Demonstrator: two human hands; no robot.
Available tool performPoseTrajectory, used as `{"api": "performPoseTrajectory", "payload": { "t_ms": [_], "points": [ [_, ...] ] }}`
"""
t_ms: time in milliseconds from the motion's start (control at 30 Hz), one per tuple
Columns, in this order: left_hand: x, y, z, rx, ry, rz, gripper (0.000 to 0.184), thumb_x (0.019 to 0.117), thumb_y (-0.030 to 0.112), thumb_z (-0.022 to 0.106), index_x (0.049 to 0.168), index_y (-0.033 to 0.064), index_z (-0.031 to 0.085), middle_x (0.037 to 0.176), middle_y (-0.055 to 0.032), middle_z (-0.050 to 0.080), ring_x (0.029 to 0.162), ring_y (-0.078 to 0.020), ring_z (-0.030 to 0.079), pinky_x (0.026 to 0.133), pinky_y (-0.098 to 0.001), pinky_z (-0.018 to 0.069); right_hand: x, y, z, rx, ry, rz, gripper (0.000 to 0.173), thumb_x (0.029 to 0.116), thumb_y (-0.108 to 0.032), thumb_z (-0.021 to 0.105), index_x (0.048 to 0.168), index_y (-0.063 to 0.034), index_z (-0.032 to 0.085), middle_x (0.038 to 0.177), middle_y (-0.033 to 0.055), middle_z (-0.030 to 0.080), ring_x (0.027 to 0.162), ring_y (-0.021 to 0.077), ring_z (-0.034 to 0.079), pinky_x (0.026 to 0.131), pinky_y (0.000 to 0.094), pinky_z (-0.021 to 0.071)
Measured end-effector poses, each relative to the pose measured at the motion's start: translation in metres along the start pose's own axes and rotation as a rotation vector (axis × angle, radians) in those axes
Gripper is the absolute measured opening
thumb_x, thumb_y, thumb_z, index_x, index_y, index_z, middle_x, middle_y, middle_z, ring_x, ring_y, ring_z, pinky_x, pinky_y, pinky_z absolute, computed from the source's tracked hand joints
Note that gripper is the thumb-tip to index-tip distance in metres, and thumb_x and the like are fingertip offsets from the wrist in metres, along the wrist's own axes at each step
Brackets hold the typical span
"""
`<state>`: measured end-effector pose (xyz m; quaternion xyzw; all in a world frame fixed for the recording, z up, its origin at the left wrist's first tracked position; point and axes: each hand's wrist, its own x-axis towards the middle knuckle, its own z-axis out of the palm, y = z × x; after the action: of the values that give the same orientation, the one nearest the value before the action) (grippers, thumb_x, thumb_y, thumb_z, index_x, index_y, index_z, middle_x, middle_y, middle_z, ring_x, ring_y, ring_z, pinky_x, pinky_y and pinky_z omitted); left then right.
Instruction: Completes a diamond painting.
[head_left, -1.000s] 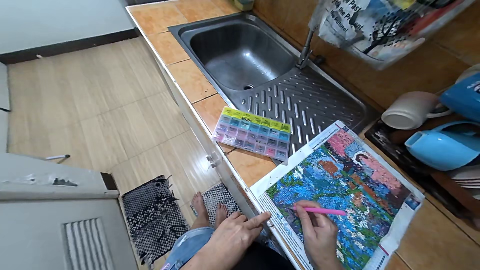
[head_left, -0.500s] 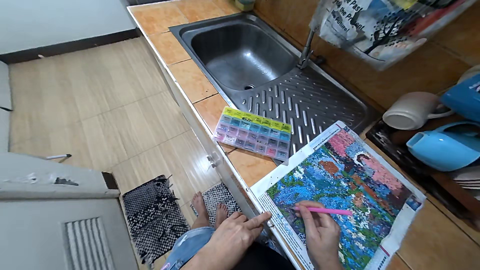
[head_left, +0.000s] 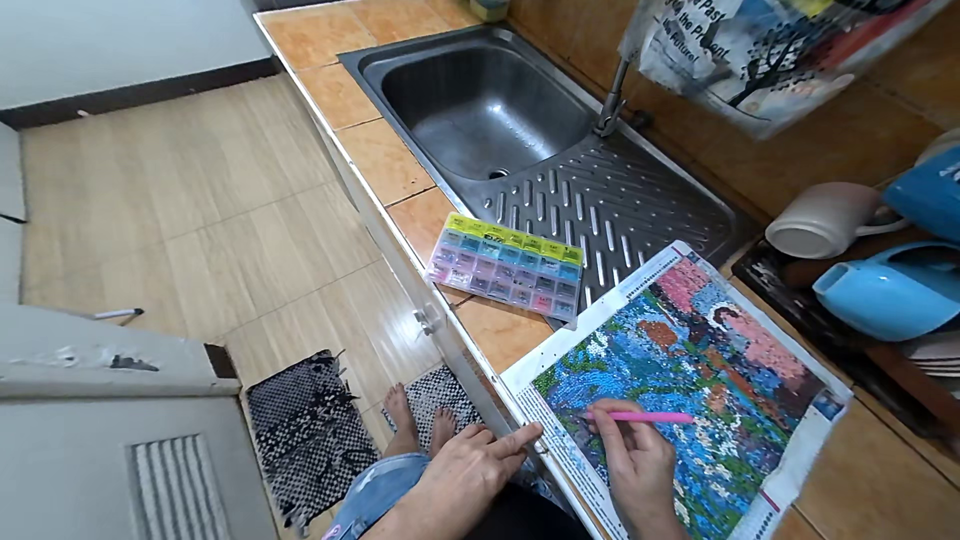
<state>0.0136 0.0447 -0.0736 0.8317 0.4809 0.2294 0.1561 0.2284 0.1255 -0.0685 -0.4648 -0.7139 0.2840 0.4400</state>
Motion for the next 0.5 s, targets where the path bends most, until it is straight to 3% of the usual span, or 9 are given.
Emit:
{"api": "performPoseTrajectory", "payload": {
  "t_ms": [500],
  "points": [
    [-0.0008, 0.0003, -0.0008, -0.022, -0.016, -0.013, 0.024, 0.0899, -0.004, 0.061, 0.102, 0.0070, 0.078, 0.141, 0.0000, 0.065, 0.089, -0.0225, 0.075, 0.079, -0.0394, 0.0593, -0.0004, -0.0047, -0.0007, 0.116, 0.038, 0.060, 0.012, 0.0958, -0.006, 0.058, 0.094, 0.0025, 0.066, 0.089, -0.0017, 0.072, 0.077, -0.0044, 0.067, 0.071, 0.0131, 0.0581]
  ]
}}
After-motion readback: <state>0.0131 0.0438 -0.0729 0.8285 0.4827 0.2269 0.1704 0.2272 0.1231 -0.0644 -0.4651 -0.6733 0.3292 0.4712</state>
